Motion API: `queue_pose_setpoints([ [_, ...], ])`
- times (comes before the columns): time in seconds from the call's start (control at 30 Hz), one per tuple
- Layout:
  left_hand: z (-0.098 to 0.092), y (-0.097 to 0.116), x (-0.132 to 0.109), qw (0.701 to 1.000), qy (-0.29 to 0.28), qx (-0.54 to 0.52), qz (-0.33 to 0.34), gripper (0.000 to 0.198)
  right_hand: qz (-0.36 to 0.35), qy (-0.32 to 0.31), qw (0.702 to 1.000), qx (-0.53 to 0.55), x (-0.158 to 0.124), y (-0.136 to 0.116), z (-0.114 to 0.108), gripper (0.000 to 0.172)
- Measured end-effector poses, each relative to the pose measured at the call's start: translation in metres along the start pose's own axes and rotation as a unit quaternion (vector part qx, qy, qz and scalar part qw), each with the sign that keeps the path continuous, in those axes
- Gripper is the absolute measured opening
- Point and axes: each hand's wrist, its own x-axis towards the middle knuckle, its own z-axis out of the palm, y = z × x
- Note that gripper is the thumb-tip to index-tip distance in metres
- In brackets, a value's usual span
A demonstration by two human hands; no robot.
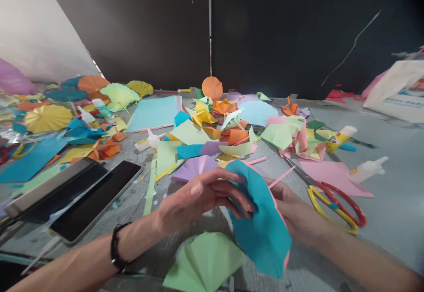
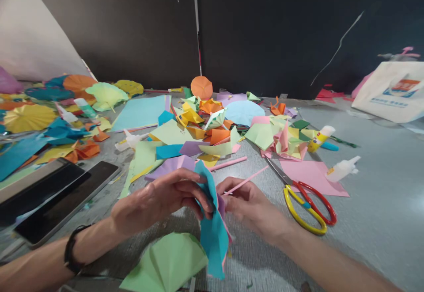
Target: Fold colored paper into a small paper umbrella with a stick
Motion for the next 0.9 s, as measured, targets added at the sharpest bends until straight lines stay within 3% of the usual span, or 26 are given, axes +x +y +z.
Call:
queue_pose_setpoints([
  [0.3, 0.005, 0.003, -0.001, 0.999, 0.028, -0.022, 0.003, 0.052, -0.004, -0.008, 1.000, -0.007, 0.001, -0.001, -0.001, 0.021],
  [0.9, 0.002, 0.004, 0.001, 0.996, 0.073, 0.002, 0.056, 0.044, -0.019, 0.083, 0.993, -0.081, -0.002, -0.015, -0.007, 0.030],
])
